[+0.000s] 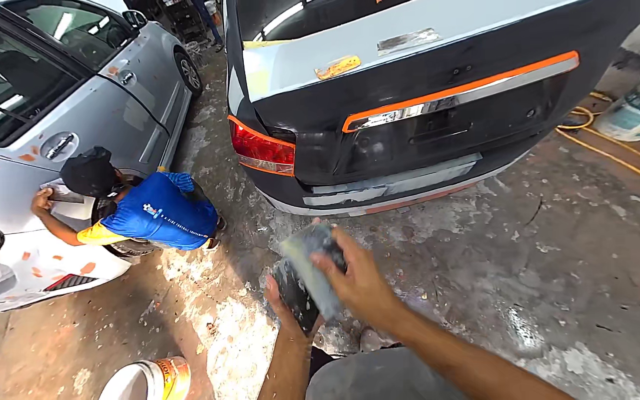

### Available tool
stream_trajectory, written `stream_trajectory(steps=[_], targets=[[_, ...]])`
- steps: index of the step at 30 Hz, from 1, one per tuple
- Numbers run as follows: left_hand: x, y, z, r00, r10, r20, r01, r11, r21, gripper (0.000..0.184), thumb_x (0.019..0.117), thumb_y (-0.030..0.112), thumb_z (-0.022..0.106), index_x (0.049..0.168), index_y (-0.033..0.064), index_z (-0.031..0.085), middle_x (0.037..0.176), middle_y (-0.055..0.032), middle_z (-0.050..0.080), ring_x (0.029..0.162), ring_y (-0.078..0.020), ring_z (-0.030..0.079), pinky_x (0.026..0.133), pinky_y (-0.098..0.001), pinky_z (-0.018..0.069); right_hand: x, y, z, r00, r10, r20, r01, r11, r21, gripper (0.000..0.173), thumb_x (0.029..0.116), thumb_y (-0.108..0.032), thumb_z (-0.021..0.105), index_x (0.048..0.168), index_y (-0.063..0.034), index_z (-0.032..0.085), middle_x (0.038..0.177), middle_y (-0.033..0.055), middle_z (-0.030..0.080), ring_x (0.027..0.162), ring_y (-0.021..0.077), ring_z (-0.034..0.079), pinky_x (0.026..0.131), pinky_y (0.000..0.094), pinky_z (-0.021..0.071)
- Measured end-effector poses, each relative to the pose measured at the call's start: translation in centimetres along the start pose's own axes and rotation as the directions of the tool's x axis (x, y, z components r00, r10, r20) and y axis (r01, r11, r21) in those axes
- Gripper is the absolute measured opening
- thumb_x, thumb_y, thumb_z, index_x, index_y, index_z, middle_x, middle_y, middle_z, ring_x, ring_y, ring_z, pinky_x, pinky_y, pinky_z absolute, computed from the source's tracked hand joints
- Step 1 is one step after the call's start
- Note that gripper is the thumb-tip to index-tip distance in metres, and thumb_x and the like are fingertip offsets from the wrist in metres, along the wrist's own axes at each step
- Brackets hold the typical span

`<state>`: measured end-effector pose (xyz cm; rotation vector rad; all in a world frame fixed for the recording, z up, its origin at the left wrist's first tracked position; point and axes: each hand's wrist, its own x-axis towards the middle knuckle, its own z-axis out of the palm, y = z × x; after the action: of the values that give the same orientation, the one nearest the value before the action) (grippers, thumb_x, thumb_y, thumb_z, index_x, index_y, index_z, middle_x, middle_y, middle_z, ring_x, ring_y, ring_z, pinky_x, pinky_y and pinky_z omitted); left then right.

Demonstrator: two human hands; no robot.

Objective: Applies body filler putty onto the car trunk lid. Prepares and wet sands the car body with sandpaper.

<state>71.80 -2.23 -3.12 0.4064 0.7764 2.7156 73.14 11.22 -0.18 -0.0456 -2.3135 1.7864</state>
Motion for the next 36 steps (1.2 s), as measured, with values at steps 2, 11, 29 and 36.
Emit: stream_trajectory(steps=[2,11,29,36], targets=[[-0.2,-0.2,-1.0,0.999,-0.024,0.040,0.024,1.000,-0.007,0.059,0.0808,0.067,0.069,0.115,0.0196,0.075,0.108,-0.0018,0.076,0.103,-0.0142,0.072,0.091,-0.0390,0.0592,1.1,0.9,-0.6,0.999,0.028,-0.028,-0.027,0.999,0.017,0.033,0.1013,-0.036,0.063,0.121,-0.0093,0.060,0.089,0.0056,0.069,0.076,0.0161,0.069,0.067,0.0396,0.0606],[0.7,-0.7,-1.2,0.999,-0.020,-0.041,0.021,0.999,0.025,0.066,0.0763,0.071,0.069,0.115,0.0177,0.075,0.108,-0.0045,0.076,0.101,-0.0163,0.073,0.088,-0.0390,0.0606,1.5,0.4,-0.2,0.995,0.050,0.091,-0.058,0.994,0.091,0.033,0.1019,-0.035,0.062,0.123,-0.0091,0.059,0.091,0.0056,0.070,0.079,0.0160,0.071,0.071,0.0392,0.0618],[2.0,1.4,-2.3,0.996,-0.083,0.023,0.081,0.993,0.091,0.107,0.0590,0.089,0.067,0.132,0.0109,0.067,0.124,-0.0132,0.070,0.115,-0.0257,0.067,0.100,-0.0465,0.0536,0.0,1.0,0.2,0.947,-0.274,-0.165,0.169,0.866,-0.471,0.025,0.0999,-0.031,0.059,0.115,-0.0274,0.078,0.099,-0.0062,0.073,0.082,0.0091,0.070,0.065,0.0357,0.0594],[1.5,1.7,-1.6,0.998,-0.062,-0.015,0.064,0.974,0.218,0.105,0.0597,0.092,0.063,0.128,0.0117,0.069,0.119,-0.0100,0.073,0.112,-0.0204,0.069,0.097,-0.0396,0.0563,0.6,-0.3,-0.3,0.992,0.106,0.068,-0.108,0.994,0.020,0.032,0.0972,-0.039,0.069,0.110,-0.0102,0.071,0.086,0.0021,0.072,0.079,0.0115,0.070,0.075,0.0357,0.0605]])
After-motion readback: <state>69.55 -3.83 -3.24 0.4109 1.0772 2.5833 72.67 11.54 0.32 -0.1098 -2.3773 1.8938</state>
